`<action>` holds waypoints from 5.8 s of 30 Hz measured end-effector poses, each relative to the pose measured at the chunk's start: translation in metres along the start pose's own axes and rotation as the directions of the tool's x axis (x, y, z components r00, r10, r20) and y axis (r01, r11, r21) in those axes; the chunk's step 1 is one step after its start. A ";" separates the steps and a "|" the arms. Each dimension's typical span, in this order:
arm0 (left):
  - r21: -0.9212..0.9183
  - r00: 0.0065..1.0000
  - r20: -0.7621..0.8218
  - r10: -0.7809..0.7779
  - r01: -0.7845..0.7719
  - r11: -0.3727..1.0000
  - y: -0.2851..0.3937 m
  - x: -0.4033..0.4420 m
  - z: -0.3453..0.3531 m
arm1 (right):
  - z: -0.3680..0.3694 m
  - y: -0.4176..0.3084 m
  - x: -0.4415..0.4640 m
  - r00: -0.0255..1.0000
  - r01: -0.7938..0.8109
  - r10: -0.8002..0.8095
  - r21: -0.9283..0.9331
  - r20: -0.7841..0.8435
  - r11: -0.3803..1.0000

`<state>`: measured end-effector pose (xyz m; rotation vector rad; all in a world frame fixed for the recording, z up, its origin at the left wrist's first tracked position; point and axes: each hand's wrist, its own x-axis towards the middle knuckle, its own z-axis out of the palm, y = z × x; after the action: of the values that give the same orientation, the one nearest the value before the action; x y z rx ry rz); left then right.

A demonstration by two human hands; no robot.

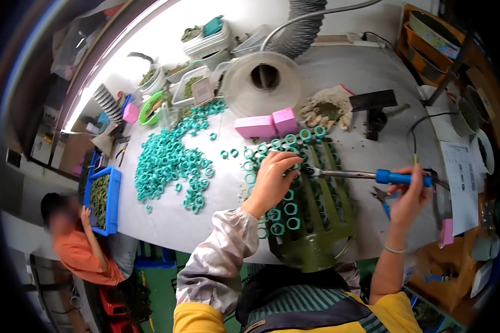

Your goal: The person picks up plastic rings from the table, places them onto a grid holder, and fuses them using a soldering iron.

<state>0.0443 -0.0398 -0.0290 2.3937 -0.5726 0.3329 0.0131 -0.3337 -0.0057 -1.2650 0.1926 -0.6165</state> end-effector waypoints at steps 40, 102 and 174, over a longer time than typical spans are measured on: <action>-0.387 0.971 0.046 -0.236 0.236 0.891 0.026 -0.039 -0.041 | -0.019 -0.015 -0.001 0.999 -0.033 0.034 0.029 -0.002 0.999; 0.002 0.998 0.065 0.022 -0.022 1.000 0.050 -0.039 0.000 | -0.035 -0.023 -0.008 0.999 -0.024 0.023 0.013 0.023 1.000; -0.094 0.999 0.023 -0.023 0.025 0.995 0.074 -0.060 0.002 | -0.054 -0.032 -0.015 0.998 -0.065 0.065 0.005 -0.008 0.998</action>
<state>-0.0431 -0.0736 -0.0136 2.3143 -0.5569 0.2635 -0.0343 -0.3756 0.0046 -1.2473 0.2383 -0.5660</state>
